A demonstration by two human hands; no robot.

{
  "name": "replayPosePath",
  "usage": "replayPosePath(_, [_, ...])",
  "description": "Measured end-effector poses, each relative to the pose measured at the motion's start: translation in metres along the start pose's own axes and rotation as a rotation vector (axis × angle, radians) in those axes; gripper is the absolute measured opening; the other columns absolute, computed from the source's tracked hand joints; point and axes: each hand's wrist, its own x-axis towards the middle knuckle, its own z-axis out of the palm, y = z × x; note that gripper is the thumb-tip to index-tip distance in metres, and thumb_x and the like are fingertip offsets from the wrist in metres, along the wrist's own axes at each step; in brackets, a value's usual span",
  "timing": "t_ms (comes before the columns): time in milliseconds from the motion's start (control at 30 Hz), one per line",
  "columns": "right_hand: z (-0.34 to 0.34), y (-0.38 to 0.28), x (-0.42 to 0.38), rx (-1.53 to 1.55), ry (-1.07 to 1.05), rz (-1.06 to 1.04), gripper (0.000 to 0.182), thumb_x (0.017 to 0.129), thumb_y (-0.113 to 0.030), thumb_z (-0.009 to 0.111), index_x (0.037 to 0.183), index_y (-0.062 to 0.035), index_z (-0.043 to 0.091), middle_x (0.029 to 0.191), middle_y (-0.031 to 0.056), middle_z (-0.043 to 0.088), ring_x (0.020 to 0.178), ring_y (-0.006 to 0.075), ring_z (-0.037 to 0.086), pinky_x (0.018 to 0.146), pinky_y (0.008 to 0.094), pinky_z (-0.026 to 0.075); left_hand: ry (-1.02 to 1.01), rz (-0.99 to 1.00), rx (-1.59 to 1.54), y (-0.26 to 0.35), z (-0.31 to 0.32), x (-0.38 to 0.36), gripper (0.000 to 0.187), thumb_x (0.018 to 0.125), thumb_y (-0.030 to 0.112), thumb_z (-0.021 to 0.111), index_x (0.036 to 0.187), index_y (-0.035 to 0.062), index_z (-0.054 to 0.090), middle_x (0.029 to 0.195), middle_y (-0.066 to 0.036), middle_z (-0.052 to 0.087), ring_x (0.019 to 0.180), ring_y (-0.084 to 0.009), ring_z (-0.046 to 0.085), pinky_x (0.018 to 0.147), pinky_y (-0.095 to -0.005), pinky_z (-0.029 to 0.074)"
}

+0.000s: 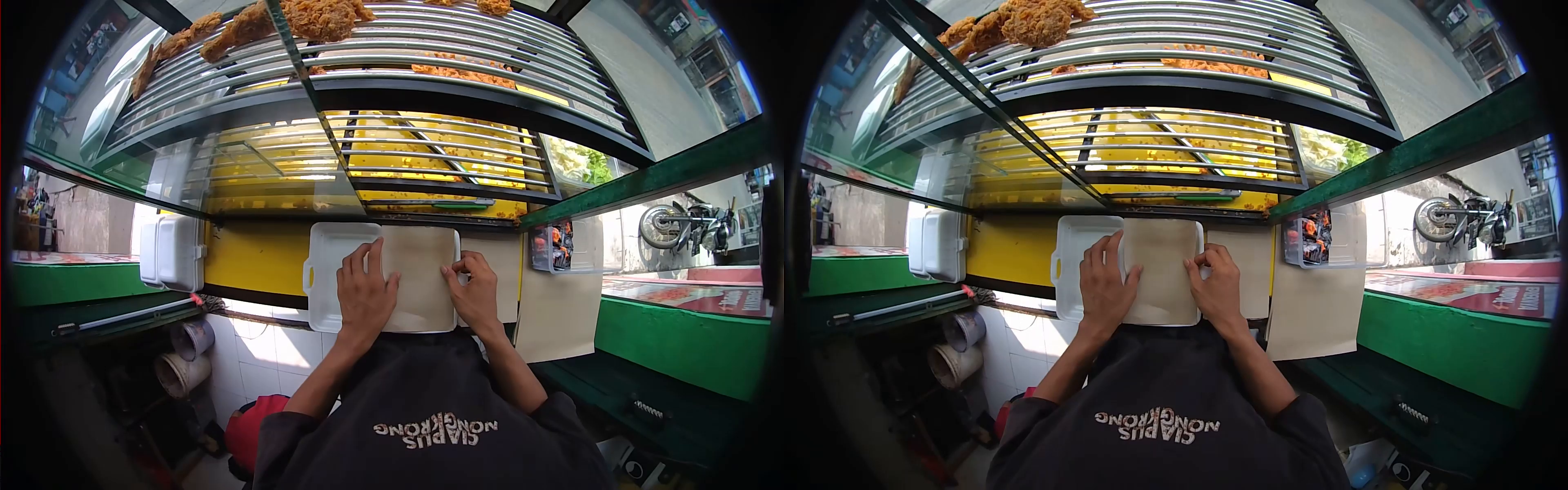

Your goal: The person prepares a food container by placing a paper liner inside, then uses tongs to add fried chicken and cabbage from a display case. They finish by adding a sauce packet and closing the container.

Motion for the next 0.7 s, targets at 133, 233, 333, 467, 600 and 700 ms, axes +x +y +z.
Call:
replayPosePath(133, [0.001, 0.000, 0.000, 0.024, -0.015, -0.005, 0.015, 0.080, -0.006, 0.071, 0.079, 0.0036, 0.060, 0.096, 0.0170, 0.062, 0.078, 0.0296, 0.063, 0.072, 0.0365, 0.050, -0.141, 0.440, 0.377, 0.005, 0.006, -0.001, 0.071, 0.088, 0.038, 0.061, 0.146, 0.0089, 0.034, 0.152, -0.015, 0.030, 0.143, -0.0294, 0.023, 0.111, -0.0599, 0.013])
replayPosePath(233, [0.000, 0.000, 0.000, 0.009, -0.029, -0.019, 0.014, 0.080, -0.005, 0.071, 0.079, 0.0031, 0.060, 0.094, 0.0170, 0.061, 0.077, 0.0305, 0.063, 0.071, 0.0371, 0.050, -0.298, 0.470, 0.454, 0.000, 0.022, -0.003, 0.073, 0.093, 0.051, 0.047, 0.151, 0.0104, 0.028, 0.157, -0.013, 0.023, 0.148, -0.0278, 0.012, 0.112, -0.0673, -0.003])
replayPosePath(333, [0.001, 0.001, -0.001, 0.027, -0.037, -0.002, 0.013, 0.080, -0.004, 0.070, 0.080, 0.0029, 0.059, 0.093, 0.0168, 0.060, 0.077, 0.0320, 0.063, 0.071, 0.0384, 0.050, -0.282, 0.514, 0.523, -0.002, 0.030, -0.003, 0.075, 0.094, 0.054, 0.044, 0.150, 0.0083, 0.028, 0.157, -0.014, 0.022, 0.148, -0.0278, 0.011, 0.112, -0.0671, -0.005])
replayPosePath(467, [0.004, 0.004, -0.004, -0.030, -0.051, -0.069, 0.011, 0.081, -0.002, 0.068, 0.085, 0.0019, 0.059, 0.098, 0.0164, 0.059, 0.080, 0.0342, 0.062, 0.070, 0.0396, 0.050, -0.298, 0.494, 0.601, 0.000, 0.037, -0.004, 0.075, 0.094, 0.054, 0.043, 0.150, 0.0078, 0.028, 0.157, -0.014, 0.024, 0.149, -0.0266, 0.011, 0.112, -0.0671, -0.006])
replayPosePath(600, [0.005, -0.011, -0.005, -0.206, -0.026, -0.052, 0.023, 0.080, -0.003, 0.069, 0.101, -0.0004, 0.059, 0.111, 0.0154, 0.059, 0.100, 0.0337, 0.061, 0.080, 0.0415, 0.049, -0.305, 0.501, 0.671, -0.001, 0.041, -0.005, 0.074, 0.094, 0.054, 0.044, 0.149, 0.0066, 0.031, 0.156, -0.015, 0.027, 0.148, -0.0264, 0.013, 0.112, -0.0667, -0.005])
replayPosePath(700, [-0.005, -0.035, -0.004, -0.441, -0.009, -0.363, 0.037, 0.080, -0.009, 0.067, 0.115, -0.0006, 0.057, 0.121, 0.0163, 0.058, 0.117, 0.0326, 0.054, 0.100, 0.0452, 0.040, -0.284, 0.504, 0.634, -0.003, 0.043, -0.005, 0.074, 0.092, 0.053, 0.046, 0.148, 0.0058, 0.033, 0.155, -0.015, 0.029, 0.148, -0.0260, 0.015, 0.113, -0.0668, -0.004])
